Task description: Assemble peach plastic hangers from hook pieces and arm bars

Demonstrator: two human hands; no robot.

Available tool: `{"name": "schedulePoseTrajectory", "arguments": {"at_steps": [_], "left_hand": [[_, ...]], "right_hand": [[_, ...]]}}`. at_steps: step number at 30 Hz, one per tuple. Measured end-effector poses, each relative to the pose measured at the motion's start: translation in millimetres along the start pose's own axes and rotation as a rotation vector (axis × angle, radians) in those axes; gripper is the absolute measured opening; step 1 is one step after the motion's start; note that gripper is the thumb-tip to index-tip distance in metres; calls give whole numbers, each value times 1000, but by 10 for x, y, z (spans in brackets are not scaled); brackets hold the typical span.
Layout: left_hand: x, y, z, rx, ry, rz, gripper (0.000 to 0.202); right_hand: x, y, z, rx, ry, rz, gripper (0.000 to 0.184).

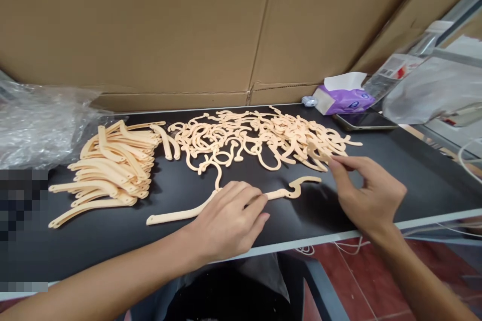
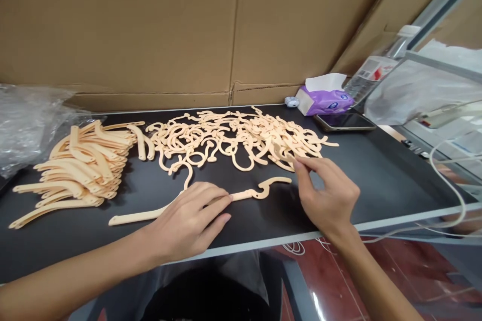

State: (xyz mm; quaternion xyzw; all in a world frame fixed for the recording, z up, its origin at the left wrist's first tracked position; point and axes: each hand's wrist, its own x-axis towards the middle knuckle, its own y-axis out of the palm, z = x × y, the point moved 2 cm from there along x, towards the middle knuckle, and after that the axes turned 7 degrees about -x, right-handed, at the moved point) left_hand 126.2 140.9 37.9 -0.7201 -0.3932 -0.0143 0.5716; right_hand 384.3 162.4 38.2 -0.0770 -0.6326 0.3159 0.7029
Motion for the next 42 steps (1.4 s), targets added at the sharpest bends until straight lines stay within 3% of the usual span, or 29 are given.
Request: {"name": "schedulePoseTrajectory", "arguments": {"at_steps": [4,7,12,16,22,24,28,33,38,42], "left_hand": [[23,-103,55,-62,-104,-98,38],[33,-206,128,-262,-247,-185,34],[59,-377,245,-472,-498,-351,37],[108,-554,345,-451,-464,-313,37],[-22,-903,527,-264,-455,-229,43],[-128,-962,572,-203,-470,-214,42],[-278,-900,586,-192,-495,-38,37],[-327,-684,441,-60,-392,228,26],[-378,-580,391,5,-320,309,11],[-388,-582,418,67,-312,321,13]], "right_hand": [[-47,1,535,191,-257,9,35],[-45,109,909,363,-360,92,42],[103,280,1306,416,-444,164,26],[109,310,1462,428,-497,273,19],[-78,346,1447,369,-537,596,23],[-107,330,1351,350,-533,638,23],[-129,263,1064,309,-480,625,26],[-148,217,846,323,-349,593,24],[-160,256,884,370,-262,577,33],[-143,277,915,418,-222,486,42]]}}
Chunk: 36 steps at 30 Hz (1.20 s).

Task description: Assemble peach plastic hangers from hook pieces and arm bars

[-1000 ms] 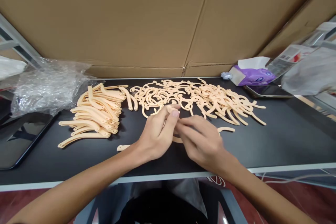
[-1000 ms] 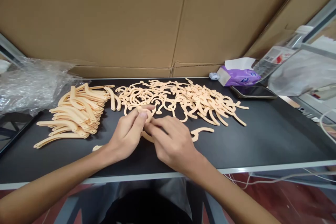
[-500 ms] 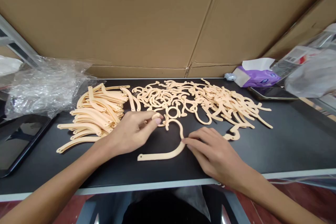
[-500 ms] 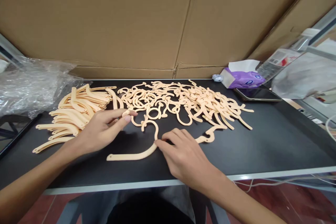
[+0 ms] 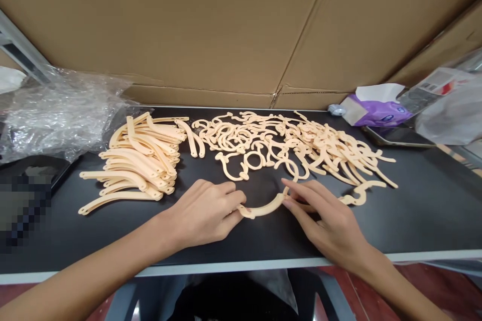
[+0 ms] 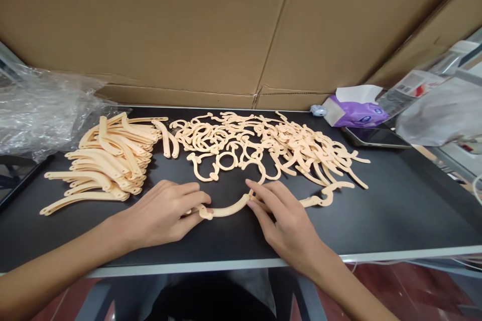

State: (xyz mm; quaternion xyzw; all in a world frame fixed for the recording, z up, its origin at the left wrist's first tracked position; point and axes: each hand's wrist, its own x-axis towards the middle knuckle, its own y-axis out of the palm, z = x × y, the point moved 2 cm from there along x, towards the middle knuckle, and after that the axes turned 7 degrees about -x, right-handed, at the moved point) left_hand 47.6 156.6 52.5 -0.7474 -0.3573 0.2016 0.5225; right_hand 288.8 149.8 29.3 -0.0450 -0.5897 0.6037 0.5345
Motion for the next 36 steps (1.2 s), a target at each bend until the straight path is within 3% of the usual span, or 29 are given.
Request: {"name": "schedulePoseTrajectory", "arguments": {"at_steps": [5,11,14,16,18,21,25,29,32,36], "left_hand": [[32,15,38,26,-34,-32,17],[59,87,74,110,-58,-60,18],[52,106,94,96,-41,-120,17],[48,106,108,59,-25,-178,19],[45,101,117,26,-9,-230,20],[47,99,114,14,13,-237,20],[53,120,104,51,-1,-141,20],[54,129,100,52,-9,-118,21],[50,125,95,39,8,-114,22],[42,129,100,16,55,-123,27]], "right_hand": [[96,-3,-26,-70,-36,-156,46],[132,1,-4,-136,-75,-206,32],[76,-35,43,-161,-108,-291,27],[50,-35,72,-136,-160,-273,22],[44,-5,88,-122,-203,-172,15],[51,38,94,-150,-218,-78,20],[47,7,89,-186,-159,-213,20],[52,-80,25,-238,11,-297,31],[123,-141,-48,-192,115,-218,23],[323,-125,-91,-24,169,116,27]]}}
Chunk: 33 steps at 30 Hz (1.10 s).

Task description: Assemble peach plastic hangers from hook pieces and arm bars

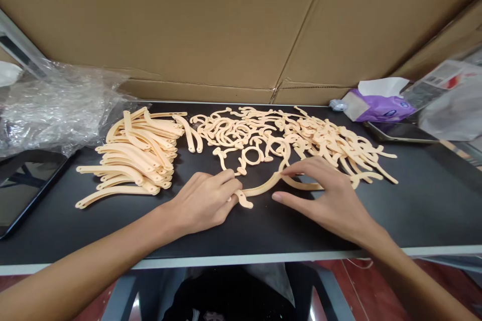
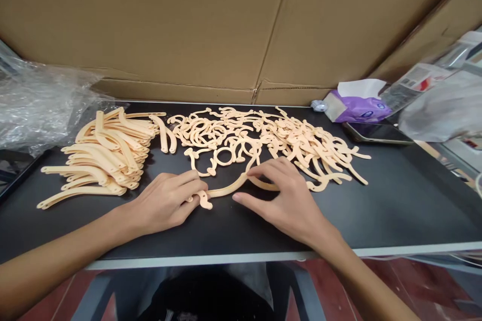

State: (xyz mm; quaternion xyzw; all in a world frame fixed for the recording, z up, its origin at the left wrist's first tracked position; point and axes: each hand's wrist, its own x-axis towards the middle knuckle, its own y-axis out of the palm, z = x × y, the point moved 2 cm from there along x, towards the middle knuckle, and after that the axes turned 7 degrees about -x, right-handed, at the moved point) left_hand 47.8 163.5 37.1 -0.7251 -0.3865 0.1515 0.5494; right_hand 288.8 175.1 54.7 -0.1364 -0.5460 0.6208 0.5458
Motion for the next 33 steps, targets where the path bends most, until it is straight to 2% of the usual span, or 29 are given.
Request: {"name": "schedulePoseTrajectory", "arguments": {"at_steps": [2,4,7,10,13,16,19,22,25,29,33], "left_hand": [[-4,5,10,-4,18,-38,27],[-8,9,19,-4,28,-83,25],[-14,1,21,-13,32,-119,24],[-16,-18,18,-23,28,-131,23],[-10,-26,17,-33,47,-116,25],[-1,-19,19,-48,67,-80,28],[1,-19,23,-70,50,-79,23],[1,-34,18,-104,19,-110,11],[10,-58,11,-140,-8,-181,17],[24,-64,24,-83,-19,-185,11],[12,-76,60,-17,27,-189,5]], "right_hand": [[101,20,3,78,91,106,24],[165,35,-11,119,210,128,28],[165,19,-71,120,335,68,38],[115,-33,-143,134,392,27,42],[113,-35,-142,220,359,251,40],[161,-5,-64,270,250,490,36],[206,25,-2,290,138,570,28],[209,33,-1,293,56,527,24],[178,15,-34,269,20,464,19],[150,-17,-73,210,22,373,17],[143,-1,-106,185,58,314,13]]}}
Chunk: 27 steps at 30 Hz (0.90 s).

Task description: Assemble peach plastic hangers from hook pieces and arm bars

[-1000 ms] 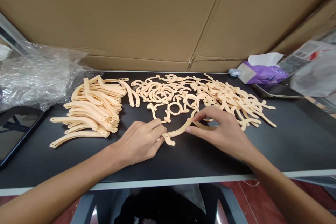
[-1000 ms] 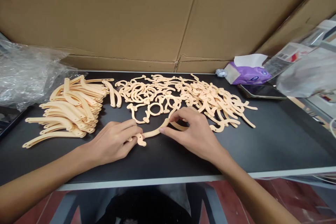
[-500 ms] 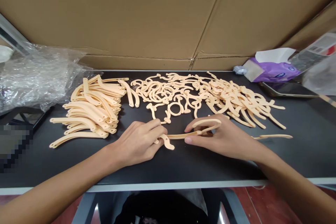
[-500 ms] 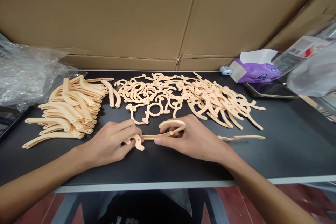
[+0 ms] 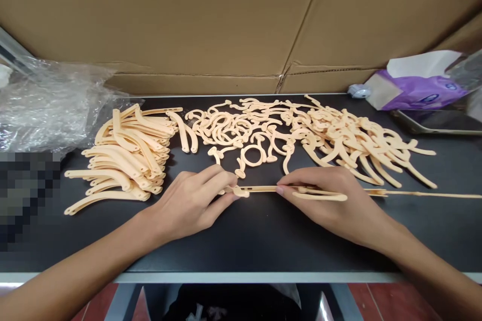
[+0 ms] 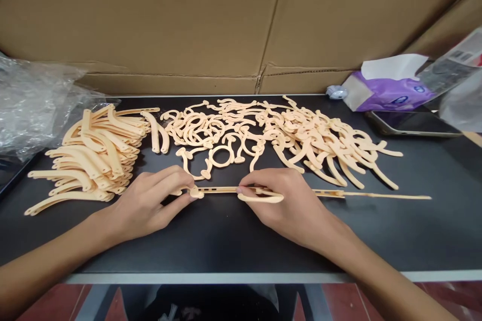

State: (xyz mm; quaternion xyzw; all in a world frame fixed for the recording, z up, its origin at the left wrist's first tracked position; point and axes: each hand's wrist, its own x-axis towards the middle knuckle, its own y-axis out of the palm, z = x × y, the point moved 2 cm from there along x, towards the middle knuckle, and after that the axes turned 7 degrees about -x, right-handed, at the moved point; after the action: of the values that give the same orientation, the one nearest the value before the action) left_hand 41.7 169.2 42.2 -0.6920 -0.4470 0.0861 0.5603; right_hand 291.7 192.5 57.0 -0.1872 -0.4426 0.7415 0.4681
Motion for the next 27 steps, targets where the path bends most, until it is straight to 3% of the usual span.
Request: {"name": "schedulePoseTrajectory", "arguments": {"at_steps": [7,16,22,27], "left_hand": [[8,-113,45,-47,88,-110,4],[32,-119,51,-123,-105,37,16],[53,-121,64,-121,-24,31,18],[45,-136,83,-108,-39,52,18]], "right_hand": [[24,59,-57,-20,77,-62,23],[47,21,-149,-34,189,-68,30],[57,14,-197,-10,214,-45,29],[65,8,-199,-10,182,-33,28]]}}
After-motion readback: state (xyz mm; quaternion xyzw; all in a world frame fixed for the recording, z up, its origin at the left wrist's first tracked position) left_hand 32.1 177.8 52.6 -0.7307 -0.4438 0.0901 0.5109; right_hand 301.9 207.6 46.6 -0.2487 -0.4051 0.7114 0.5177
